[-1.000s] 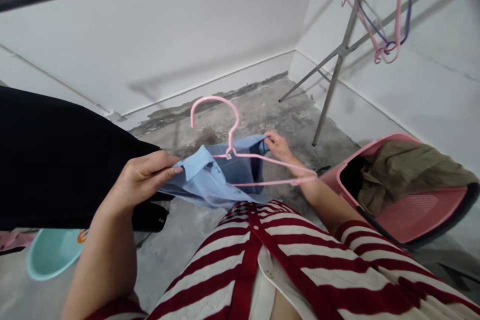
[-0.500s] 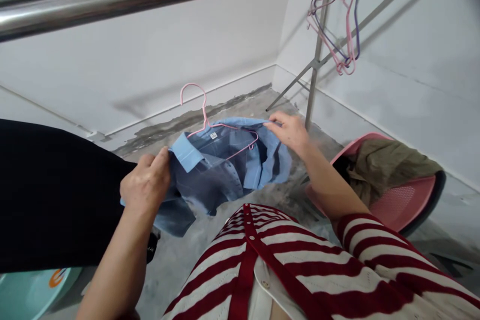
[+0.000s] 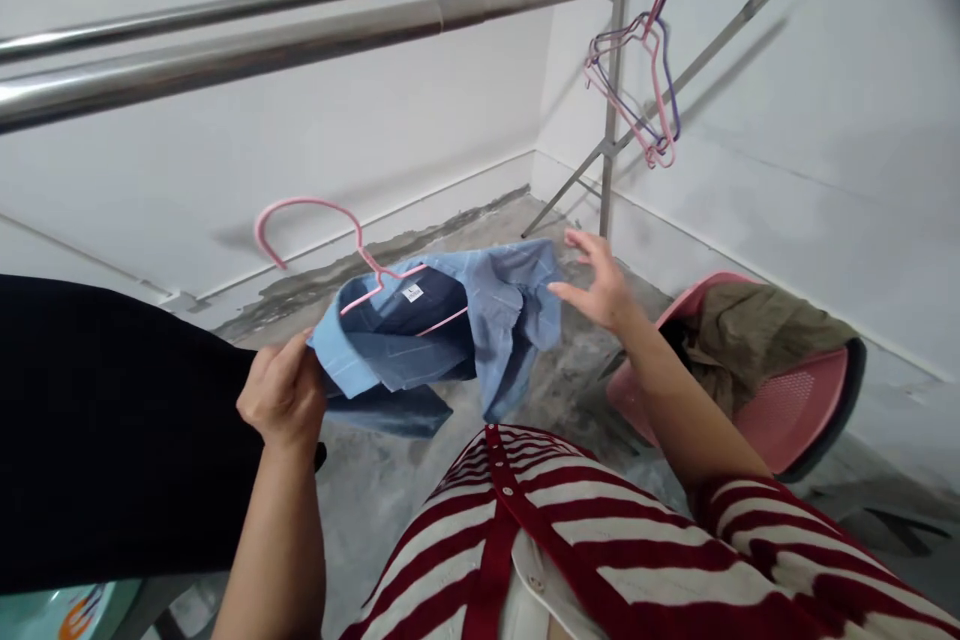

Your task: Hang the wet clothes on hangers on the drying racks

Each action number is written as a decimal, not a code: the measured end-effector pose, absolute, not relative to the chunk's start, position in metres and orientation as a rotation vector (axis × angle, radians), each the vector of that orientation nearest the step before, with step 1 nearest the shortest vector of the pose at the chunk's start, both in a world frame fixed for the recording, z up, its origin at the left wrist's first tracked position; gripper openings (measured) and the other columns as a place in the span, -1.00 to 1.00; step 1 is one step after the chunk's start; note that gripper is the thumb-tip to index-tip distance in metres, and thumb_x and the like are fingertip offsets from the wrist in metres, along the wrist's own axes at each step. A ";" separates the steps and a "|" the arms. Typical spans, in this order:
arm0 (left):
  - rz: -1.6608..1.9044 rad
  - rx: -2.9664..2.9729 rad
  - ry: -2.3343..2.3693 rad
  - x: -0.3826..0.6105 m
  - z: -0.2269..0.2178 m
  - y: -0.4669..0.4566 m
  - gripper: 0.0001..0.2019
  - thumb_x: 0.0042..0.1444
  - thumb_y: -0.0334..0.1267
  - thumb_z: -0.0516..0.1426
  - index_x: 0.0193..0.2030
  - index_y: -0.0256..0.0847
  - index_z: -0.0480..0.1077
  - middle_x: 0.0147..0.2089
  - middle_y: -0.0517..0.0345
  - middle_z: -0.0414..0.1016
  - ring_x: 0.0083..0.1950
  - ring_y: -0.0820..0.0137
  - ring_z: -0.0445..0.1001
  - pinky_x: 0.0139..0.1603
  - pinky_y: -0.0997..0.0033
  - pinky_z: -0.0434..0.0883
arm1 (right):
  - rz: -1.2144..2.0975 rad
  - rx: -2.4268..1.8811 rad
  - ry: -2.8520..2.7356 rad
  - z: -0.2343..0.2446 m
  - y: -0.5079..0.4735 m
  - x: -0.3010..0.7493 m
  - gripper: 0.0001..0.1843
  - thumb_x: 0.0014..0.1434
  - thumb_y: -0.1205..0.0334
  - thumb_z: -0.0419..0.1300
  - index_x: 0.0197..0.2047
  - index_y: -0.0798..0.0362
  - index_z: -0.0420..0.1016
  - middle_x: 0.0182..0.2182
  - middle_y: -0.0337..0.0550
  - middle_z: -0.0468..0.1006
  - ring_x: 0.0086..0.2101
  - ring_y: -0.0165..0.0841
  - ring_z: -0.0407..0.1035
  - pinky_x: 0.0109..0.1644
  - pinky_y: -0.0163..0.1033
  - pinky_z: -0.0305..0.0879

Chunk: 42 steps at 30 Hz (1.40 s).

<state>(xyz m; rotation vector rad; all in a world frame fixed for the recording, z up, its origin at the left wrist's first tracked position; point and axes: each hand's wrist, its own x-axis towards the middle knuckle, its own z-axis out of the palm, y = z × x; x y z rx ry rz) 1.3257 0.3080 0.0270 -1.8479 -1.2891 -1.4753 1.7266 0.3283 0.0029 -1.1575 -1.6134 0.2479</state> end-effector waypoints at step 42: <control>-1.674 -2.215 -1.349 1.315 0.051 0.290 -0.89 0.03 -0.30 0.21 -0.28 -0.17 0.53 -0.42 0.18 0.48 -0.42 0.47 0.39 -0.41 0.47 0.33 | 0.412 -1.131 -1.957 0.025 0.306 1.763 -0.58 0.16 0.10 0.14 0.08 0.01 0.40 0.01 -0.04 0.46 0.02 -0.24 0.34 0.13 -0.08 0.26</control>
